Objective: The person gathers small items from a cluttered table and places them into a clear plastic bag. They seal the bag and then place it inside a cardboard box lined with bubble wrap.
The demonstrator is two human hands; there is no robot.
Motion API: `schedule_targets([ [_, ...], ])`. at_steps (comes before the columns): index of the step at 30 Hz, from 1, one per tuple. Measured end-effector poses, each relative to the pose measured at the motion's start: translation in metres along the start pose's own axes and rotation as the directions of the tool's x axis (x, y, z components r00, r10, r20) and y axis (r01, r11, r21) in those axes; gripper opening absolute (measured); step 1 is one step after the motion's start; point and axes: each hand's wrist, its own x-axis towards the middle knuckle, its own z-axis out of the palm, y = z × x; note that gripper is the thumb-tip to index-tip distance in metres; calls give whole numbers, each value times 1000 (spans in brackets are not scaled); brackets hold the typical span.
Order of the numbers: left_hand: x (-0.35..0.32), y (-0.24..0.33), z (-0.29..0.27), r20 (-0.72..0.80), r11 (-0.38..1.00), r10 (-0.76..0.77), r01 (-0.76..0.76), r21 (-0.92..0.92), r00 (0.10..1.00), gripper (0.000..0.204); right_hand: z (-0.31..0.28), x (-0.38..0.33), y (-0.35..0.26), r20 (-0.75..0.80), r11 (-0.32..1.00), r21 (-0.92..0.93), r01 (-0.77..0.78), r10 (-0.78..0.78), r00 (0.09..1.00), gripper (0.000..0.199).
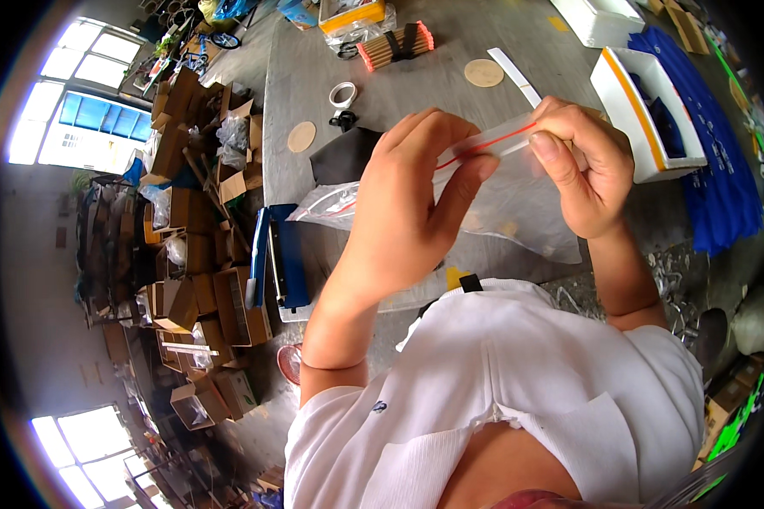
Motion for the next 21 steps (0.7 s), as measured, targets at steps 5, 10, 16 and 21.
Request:
schedule_targets([
  [5, -13, -4, -11, -91, 982, 64, -47, 183, 994, 13, 0, 5, -3, -18, 992, 83, -95, 97, 995, 14],
  [10, -20, -8, -19, -186, 945, 159, -95, 313, 970, 16, -2, 17, -9, -10, 993, 103, -64, 65, 998, 13],
  [16, -34, -13, -34, -175, 943, 117, -54, 330, 978, 18, -6, 24, -14, -91, 994, 86, -68, 75, 993, 10],
  [21, -43, -21, -42, -178, 950, 87, -28, 312, 980, 16, -16, 29, -17, -122, 999, 4, -51, 51, 991, 10],
])
